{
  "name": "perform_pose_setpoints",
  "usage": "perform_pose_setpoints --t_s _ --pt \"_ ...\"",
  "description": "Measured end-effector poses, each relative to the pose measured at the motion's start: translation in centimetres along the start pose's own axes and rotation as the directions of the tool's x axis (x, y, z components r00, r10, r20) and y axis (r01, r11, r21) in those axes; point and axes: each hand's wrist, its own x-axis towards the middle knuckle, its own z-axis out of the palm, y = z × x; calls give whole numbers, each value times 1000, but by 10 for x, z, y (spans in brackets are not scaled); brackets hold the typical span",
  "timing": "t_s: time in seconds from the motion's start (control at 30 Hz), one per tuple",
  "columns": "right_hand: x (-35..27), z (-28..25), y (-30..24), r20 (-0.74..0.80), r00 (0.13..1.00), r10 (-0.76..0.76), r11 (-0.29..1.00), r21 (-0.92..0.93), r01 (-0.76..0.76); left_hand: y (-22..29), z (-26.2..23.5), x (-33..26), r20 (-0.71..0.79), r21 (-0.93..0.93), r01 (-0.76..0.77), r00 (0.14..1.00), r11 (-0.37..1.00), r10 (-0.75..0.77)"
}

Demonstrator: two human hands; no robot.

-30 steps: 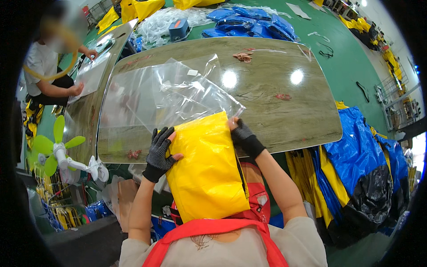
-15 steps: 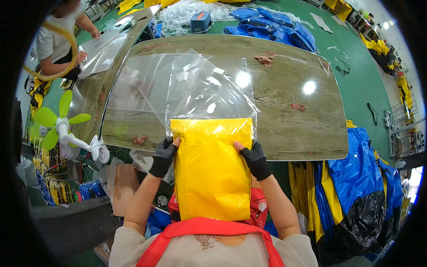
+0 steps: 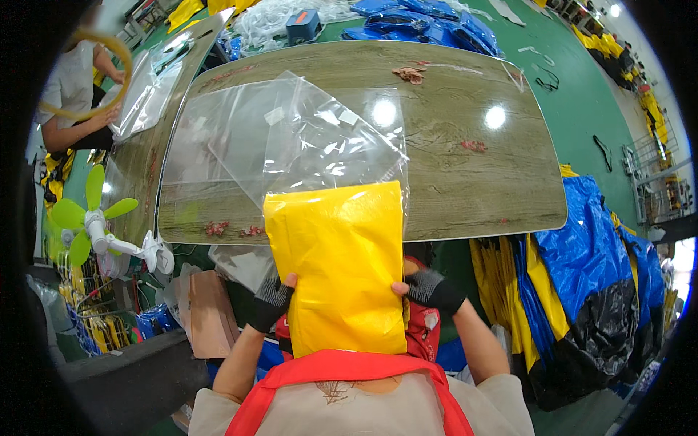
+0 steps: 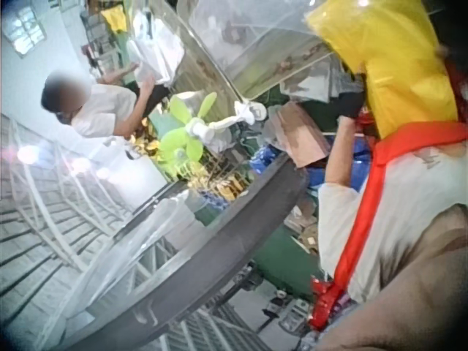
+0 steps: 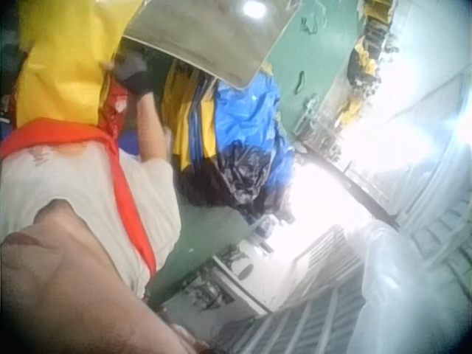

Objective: The person folds yellow and blue waterproof bags on a table in a factory setting. They repeatedly unfold and refold the bags, adjusting their shape and alignment. Another worker is visible in the background performing similar tasks.

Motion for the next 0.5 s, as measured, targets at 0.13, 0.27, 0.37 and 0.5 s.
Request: perform_pose_setpoints --t_s 0.13,0.27,0.37,0.5 --pt "33 -30 -26 -493 835 -245 827 343 445 -14 -1 35 -284 -240 -437 885 867 368" --pt "63 -34 -57 -332 938 -100 401 849 344 -30 -34 94 -490 -56 -387 814 920 312" --pt "60 -16 -34 -390 903 -180 698 597 396 24 -5 54 -246 -221 -176 962 959 120" --pt "0 57 -2 -274 949 -157 668 678 306 -40 4 5 -105 -322 -229 973 919 206"
